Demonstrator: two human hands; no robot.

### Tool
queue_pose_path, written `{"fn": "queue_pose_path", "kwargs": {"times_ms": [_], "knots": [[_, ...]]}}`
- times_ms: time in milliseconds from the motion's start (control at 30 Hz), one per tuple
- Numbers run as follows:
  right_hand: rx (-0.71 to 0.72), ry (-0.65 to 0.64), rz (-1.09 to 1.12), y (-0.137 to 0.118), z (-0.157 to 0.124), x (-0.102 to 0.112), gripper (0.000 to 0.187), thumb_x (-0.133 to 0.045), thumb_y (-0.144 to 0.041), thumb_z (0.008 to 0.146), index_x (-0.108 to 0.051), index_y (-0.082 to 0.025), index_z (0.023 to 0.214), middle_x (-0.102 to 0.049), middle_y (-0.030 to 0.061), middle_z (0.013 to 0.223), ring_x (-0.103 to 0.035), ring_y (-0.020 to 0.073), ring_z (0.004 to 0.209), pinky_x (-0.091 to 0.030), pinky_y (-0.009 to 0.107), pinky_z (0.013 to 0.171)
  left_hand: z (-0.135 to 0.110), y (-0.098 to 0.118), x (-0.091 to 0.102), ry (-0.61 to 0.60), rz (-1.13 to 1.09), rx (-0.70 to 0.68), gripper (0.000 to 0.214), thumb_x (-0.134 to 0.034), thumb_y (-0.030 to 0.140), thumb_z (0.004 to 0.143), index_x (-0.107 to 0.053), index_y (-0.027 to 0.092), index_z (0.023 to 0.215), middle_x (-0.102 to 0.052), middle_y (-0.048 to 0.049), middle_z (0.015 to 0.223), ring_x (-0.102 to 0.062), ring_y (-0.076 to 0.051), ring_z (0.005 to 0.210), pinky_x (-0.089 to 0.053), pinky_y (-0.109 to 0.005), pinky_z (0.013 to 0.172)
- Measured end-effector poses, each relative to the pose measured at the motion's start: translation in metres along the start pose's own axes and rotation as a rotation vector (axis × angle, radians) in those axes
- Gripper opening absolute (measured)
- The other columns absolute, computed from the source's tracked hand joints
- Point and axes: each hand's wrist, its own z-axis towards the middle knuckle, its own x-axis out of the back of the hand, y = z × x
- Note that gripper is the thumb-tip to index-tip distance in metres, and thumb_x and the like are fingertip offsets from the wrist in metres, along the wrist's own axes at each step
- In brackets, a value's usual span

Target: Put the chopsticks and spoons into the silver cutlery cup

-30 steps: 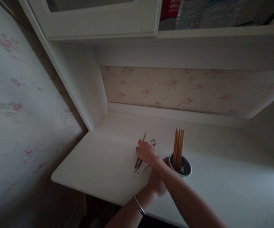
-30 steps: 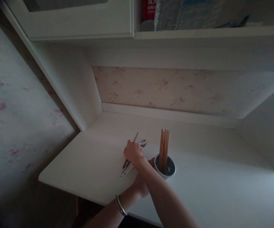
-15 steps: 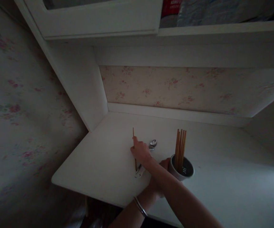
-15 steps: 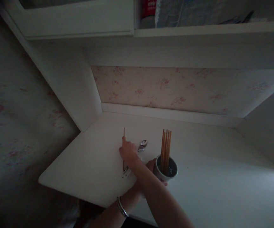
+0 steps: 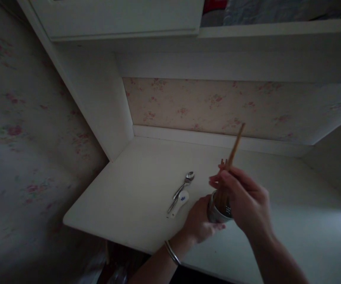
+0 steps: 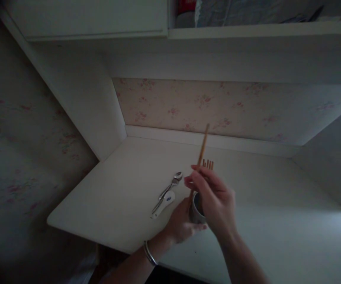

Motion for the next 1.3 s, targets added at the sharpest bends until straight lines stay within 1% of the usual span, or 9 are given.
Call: {"fn": "queue_pose_path", "kwargs": {"times_ms": [133,300,400,533,700,933,1067,1200,1300], "knots": [[0.100,0.292,-0.044,-0.004,0.021,0.043,0.024,-0.080,-0.040,0.074,-0.076,-0.019,0.084,-0.073,0.0018,0.078,-0.069,0.0135,0.067,-0.062,0.031,0.071,0.000,-0.003,0.000,0.036,0.087,-0.026,0.086,-0.091,0.032,0.053,-0.055,0.031,0.132,-0.063,-0.0077,0.124,-0.058,-0.032,0.113,-0.044,-0.049,0.102],[0.112,0.391,-0.178,0.019,0.031,0.075,0.032,-0.079,-0.046,0.074,-0.075,-0.018,0.090,-0.073,0.0026,0.078,-0.069,0.0150,0.071,-0.060,0.035,0.078,-0.001,-0.006,-0.001,0.040,0.077,-0.032,0.088,-0.092,0.033,0.053,-0.054,0.028,0.133,-0.063,-0.0088,0.125,-0.058,-0.032,0.114,-0.044,-0.050,0.101],[0.083,0.359,-0.181,0.036,0.027,0.084,0.036,-0.078,-0.047,0.074,-0.072,-0.020,0.098,-0.074,0.0030,0.082,-0.071,0.0167,0.076,-0.059,0.036,0.080,-0.001,-0.003,0.000,0.028,0.066,-0.029,0.088,-0.091,0.031,0.054,-0.054,0.029,0.133,-0.062,-0.0087,0.126,-0.058,-0.032,0.115,-0.044,-0.050,0.102],[0.041,0.292,-0.206,0.054,0.021,0.089,0.038,-0.075,-0.051,0.076,-0.067,-0.022,0.100,-0.076,0.0038,0.084,-0.073,0.0193,0.081,-0.058,0.037,0.082,0.000,0.001,0.000,0.012,0.062,-0.036,0.087,-0.091,0.030,0.055,-0.054,0.030,0.133,-0.061,-0.0087,0.129,-0.056,-0.032,0.118,-0.042,-0.049,0.105],[-0.009,0.139,-0.515,0.072,0.017,0.095,0.039,-0.065,-0.058,0.080,-0.069,-0.023,0.099,-0.076,0.0073,0.098,-0.071,0.0246,0.095,-0.053,0.040,0.091,-0.001,0.001,-0.001,0.030,0.064,-0.021,0.089,-0.091,0.028,0.055,-0.052,0.028,0.135,-0.060,-0.0087,0.130,-0.056,-0.031,0.119,-0.041,-0.048,0.106],[-0.059,0.052,-0.719,0.092,0.007,0.100,0.043,-0.059,-0.061,0.082,-0.073,-0.024,0.098,-0.077,0.0059,0.092,-0.073,0.0250,0.087,-0.056,0.035,0.079,-0.002,-0.002,-0.003,0.023,0.013,-0.001,0.089,-0.089,0.024,0.056,-0.051,0.026,0.136,-0.059,-0.0095,0.132,-0.054,-0.033,0.121,-0.039,-0.051,0.107],[-0.064,0.033,-0.667,0.091,0.001,0.100,0.043,-0.060,-0.059,0.083,-0.073,-0.022,0.100,-0.077,0.0062,0.094,-0.073,0.0253,0.089,-0.058,0.035,0.080,-0.001,-0.002,-0.004,0.030,0.038,0.013,0.091,-0.090,0.023,0.055,-0.050,0.027,0.137,-0.059,-0.0091,0.132,-0.054,-0.033,0.121,-0.039,-0.051,0.107],[-0.119,0.013,-0.555,0.089,-0.005,0.104,0.049,-0.060,-0.057,0.085,-0.067,-0.021,0.117,-0.074,0.0088,0.109,-0.069,0.0266,0.103,-0.056,0.039,0.089,-0.001,-0.002,-0.003,0.020,0.047,0.004,0.089,-0.089,0.028,0.058,-0.049,0.029,0.137,-0.059,-0.0081,0.134,-0.054,-0.031,0.122,-0.040,-0.049,0.107],[-0.097,-0.042,-0.432,0.096,-0.015,0.113,0.053,-0.056,-0.055,0.088,-0.055,-0.023,0.130,-0.066,0.0103,0.127,-0.060,0.0261,0.121,-0.051,0.041,0.099,0.000,0.000,-0.003,0.026,0.068,0.012,0.089,-0.090,0.031,0.057,-0.049,0.027,0.137,-0.059,-0.0088,0.134,-0.053,-0.032,0.123,-0.040,-0.048,0.107]]}}
